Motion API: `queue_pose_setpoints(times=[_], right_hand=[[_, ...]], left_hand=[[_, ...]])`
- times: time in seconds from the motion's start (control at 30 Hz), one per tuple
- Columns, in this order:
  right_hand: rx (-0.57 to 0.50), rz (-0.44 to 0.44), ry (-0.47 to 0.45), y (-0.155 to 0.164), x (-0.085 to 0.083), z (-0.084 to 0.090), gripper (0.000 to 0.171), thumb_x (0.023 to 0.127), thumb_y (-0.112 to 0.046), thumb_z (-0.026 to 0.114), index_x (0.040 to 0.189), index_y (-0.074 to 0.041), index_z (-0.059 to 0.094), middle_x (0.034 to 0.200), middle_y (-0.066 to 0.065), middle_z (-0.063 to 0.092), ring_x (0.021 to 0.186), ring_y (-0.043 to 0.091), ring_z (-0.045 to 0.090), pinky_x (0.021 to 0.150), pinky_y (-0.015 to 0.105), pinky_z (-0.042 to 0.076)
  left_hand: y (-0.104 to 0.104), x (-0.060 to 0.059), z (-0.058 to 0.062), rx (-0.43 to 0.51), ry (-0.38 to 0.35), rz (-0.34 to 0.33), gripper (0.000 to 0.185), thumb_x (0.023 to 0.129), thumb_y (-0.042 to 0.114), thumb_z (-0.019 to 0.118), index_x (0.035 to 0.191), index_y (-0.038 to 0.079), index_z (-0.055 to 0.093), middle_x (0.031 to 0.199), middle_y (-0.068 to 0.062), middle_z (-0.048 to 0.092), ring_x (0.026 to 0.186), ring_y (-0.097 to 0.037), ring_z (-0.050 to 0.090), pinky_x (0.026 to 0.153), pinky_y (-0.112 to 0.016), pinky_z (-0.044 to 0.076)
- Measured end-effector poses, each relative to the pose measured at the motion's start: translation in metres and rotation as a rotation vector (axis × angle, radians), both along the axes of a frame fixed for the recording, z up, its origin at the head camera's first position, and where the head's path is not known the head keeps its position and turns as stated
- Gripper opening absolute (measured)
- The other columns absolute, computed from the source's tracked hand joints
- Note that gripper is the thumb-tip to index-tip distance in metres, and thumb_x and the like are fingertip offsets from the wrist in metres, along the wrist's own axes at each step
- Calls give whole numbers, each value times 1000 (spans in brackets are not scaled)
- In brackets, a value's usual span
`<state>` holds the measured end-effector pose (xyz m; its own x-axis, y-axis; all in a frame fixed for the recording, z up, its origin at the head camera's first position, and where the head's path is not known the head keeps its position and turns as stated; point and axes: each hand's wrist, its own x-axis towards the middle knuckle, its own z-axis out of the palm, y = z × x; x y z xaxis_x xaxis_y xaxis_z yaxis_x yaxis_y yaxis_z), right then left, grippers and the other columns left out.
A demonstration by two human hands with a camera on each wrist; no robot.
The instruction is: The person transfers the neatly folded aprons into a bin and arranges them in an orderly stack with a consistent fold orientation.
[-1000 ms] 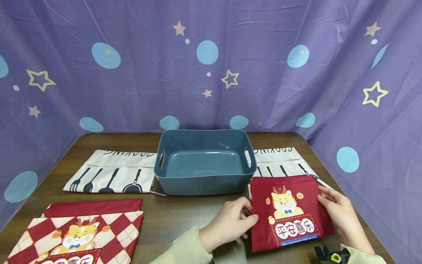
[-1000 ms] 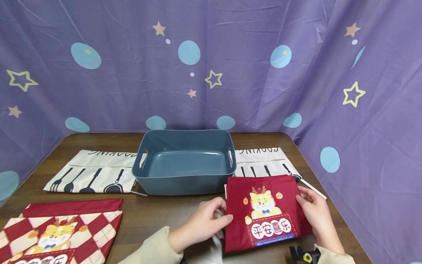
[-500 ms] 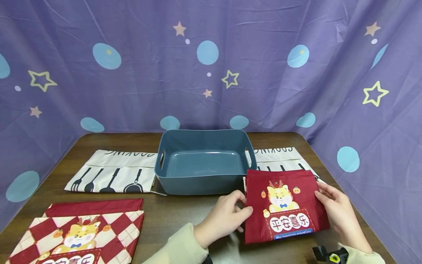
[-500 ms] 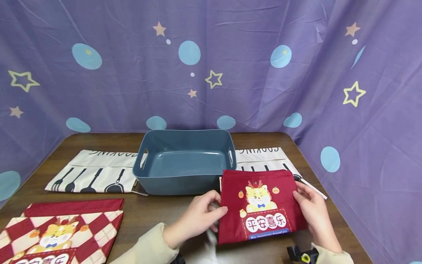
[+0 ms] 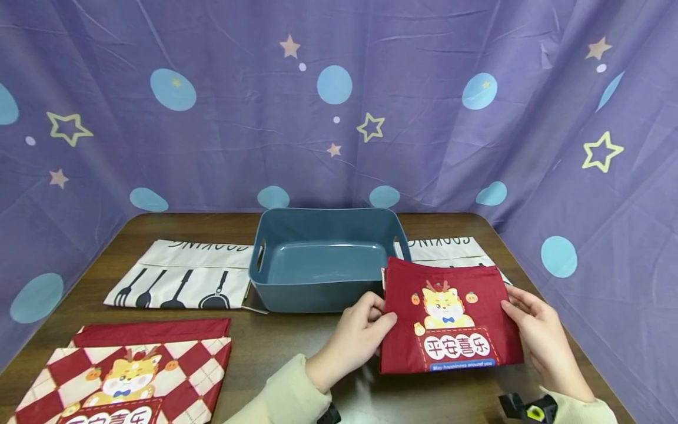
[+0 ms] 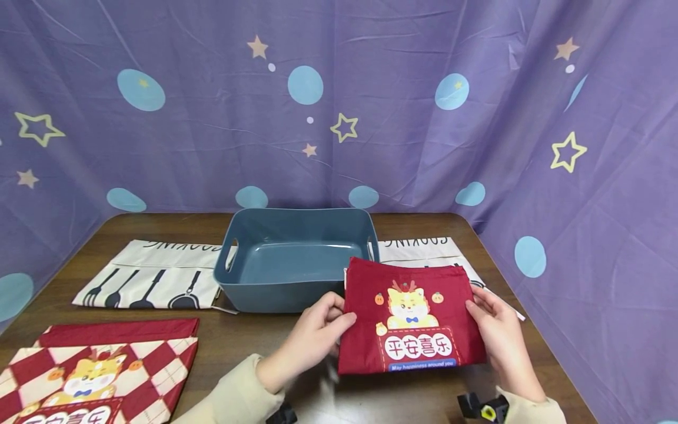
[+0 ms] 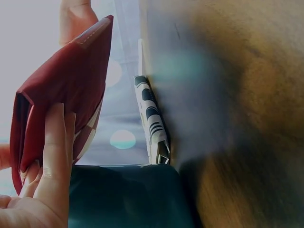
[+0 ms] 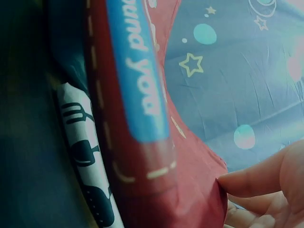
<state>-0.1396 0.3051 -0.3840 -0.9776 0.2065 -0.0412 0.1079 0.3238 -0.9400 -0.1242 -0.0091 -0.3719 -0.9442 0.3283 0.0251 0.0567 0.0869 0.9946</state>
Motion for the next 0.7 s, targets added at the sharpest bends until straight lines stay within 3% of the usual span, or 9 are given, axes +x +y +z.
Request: queue_pose_setpoints(times=[0.2, 0.47, 0.57, 0.7], right_hand=[[-47, 27, 55, -1, 0, 3, 57, 101, -12, 53, 146, 15, 31, 91, -32, 59, 84, -10, 58, 71, 10, 51], [-121, 75, 122, -2, 0, 4, 57, 100, -11, 56, 147, 11, 33, 97, -29, 64, 87, -7, 62, 70, 14, 54], [-170, 103, 155, -4, -1, 5, 49, 99, -8, 57, 146, 0, 43, 99, -26, 67, 87, -6, 63, 70, 14, 54], [-239, 134, 191, -6, -1, 7, 39, 98, -4, 58, 131, -24, 59, 99, -19, 69, 86, -2, 66, 70, 15, 56]], left_hand=[[-3, -2, 2, 65, 19, 34, 22, 95, 16, 62, 106, -1, 51, 92, -21, 71, 68, -21, 71, 53, -33, 59], [-9, -5, 9, 101, 14, 79, 25, 96, 17, 61, 109, -2, 51, 91, -22, 70, 68, -18, 70, 57, -35, 60], [-11, -7, 10, 86, 32, 100, 23, 96, 16, 61, 108, -2, 52, 89, -22, 70, 67, -15, 69, 58, -31, 60], [-14, -11, 10, 76, 42, 135, 20, 95, 14, 61, 104, -2, 52, 87, -23, 70, 65, -10, 66, 57, -25, 56]])
